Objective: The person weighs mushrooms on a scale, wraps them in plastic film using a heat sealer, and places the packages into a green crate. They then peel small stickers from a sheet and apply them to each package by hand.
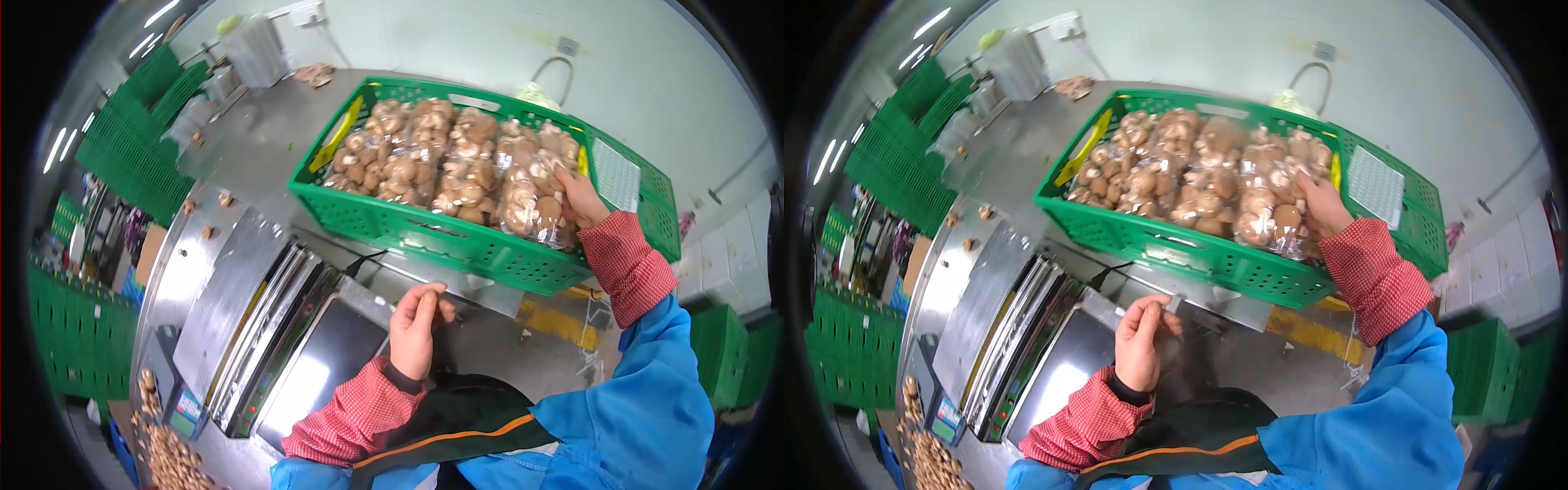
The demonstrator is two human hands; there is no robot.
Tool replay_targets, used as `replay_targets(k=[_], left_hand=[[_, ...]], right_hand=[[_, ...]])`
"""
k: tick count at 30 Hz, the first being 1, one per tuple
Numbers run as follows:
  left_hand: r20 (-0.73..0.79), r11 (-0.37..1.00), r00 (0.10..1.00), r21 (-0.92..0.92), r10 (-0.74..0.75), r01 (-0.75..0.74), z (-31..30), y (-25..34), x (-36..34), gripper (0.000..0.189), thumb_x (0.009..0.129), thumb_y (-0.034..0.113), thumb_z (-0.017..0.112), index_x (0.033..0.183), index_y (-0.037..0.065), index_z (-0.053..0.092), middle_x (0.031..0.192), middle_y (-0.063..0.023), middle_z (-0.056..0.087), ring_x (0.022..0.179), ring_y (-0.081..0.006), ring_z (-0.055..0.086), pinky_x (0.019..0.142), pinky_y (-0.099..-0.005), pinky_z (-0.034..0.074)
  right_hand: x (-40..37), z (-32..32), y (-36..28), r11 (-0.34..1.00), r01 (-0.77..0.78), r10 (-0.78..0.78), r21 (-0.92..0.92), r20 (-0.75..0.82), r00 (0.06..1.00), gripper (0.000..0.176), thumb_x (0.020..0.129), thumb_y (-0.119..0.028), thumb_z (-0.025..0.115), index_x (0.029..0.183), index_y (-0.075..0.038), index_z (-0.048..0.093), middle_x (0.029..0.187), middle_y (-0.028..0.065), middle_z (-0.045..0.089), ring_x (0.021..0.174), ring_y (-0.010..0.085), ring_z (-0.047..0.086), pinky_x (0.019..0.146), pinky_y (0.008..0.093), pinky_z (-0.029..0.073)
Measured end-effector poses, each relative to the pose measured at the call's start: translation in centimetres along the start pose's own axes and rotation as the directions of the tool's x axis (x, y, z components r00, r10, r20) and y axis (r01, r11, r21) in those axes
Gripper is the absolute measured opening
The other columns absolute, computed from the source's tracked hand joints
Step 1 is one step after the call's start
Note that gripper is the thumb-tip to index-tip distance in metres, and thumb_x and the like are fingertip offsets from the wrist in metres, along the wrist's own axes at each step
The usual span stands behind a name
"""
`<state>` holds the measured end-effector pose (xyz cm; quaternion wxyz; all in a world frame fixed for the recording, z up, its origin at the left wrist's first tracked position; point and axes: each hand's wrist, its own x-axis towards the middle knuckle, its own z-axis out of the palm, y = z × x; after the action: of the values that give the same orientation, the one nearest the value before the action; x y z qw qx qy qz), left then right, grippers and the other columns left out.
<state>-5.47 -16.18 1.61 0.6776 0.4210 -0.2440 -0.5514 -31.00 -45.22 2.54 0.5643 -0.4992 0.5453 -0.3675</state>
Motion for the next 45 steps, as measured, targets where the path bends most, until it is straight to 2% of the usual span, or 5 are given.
replay_targets(k=[7, 14, 24, 33, 45], left_hand=[[-0.189, 1.000, 0.982, -0.003, -0.025, 0.025, -7.3, -0.2, -8.4, 0.020, 0.098, 0.017, 0.049, 0.108, 0.003, 0.060, 0.078, -0.0023, 0.060, 0.071, -0.0082, 0.056, 0.067, -0.0221, 0.047], [-0.467, 0.978, 0.860, 0.059, 0.206, -0.202, -17.3, 5.5, -20.8, 0.019, 0.096, 0.019, 0.050, 0.104, 0.007, 0.062, 0.074, 0.0016, 0.059, 0.070, -0.0054, 0.057, 0.065, -0.0208, 0.046], [-0.676, 0.751, -0.354, 0.645, 0.646, 0.141, -48.1, 12.2, -59.8, 0.021, 0.096, 0.019, 0.053, 0.107, 0.004, 0.064, 0.085, -0.0019, 0.064, 0.075, -0.0085, 0.056, 0.068, -0.0215, 0.045], [-0.904, 0.363, -0.217, -0.076, 0.367, 0.929, -67.2, 14.3, -76.0, 0.029, 0.083, 0.018, 0.060, 0.109, 0.010, 0.067, 0.096, -0.0143, 0.069, 0.092, -0.0318, 0.066, 0.081, -0.0349, 0.051], [-0.940, 0.777, 0.317, 0.104, -0.128, 0.621, -67.9, 15.1, -75.0, 0.030, 0.084, 0.013, 0.063, 0.112, 0.003, 0.062, 0.094, -0.0050, 0.066, 0.081, -0.0136, 0.063, 0.072, -0.0284, 0.054]], right_hand=[[9.6, -5.3, 7.1, 0.966, 0.130, -0.092, -0.222, 0.175, 0.980, 0.029, 0.093, -0.026, 0.050, 0.106, -0.003, 0.062, 0.099, 0.0121, 0.062, 0.088, 0.0257, 0.059, 0.075, 0.0372, 0.048], [-7.9, 17.3, -5.3, -0.130, 0.627, -0.711, -0.768, 0.513, 0.482, 0.026, 0.096, -0.018, 0.046, 0.107, -0.001, 0.062, 0.093, 0.0183, 0.064, 0.085, 0.0296, 0.064, 0.073, 0.0399, 0.048], [-55.9, 61.1, 9.7, 0.461, 0.815, -0.023, 0.351, 0.923, -0.384, 0.021, 0.085, -0.021, 0.061, 0.094, -0.003, 0.065, 0.083, 0.0175, 0.065, 0.077, 0.0341, 0.064, 0.066, 0.0397, 0.050], [-73.6, 82.4, 26.3, 0.715, 0.653, 0.421, -0.248, 0.899, -0.120, 0.026, 0.090, -0.021, 0.054, 0.094, 0.004, 0.058, 0.071, 0.0126, 0.062, 0.055, 0.0204, 0.062, 0.052, 0.0337, 0.050], [-74.1, 83.5, 26.7, 0.692, 0.670, 0.350, -0.267, 0.937, 0.012, 0.018, 0.088, -0.009, 0.050, 0.097, 0.005, 0.056, 0.075, 0.0153, 0.063, 0.054, 0.0209, 0.062, 0.047, 0.0328, 0.050]])
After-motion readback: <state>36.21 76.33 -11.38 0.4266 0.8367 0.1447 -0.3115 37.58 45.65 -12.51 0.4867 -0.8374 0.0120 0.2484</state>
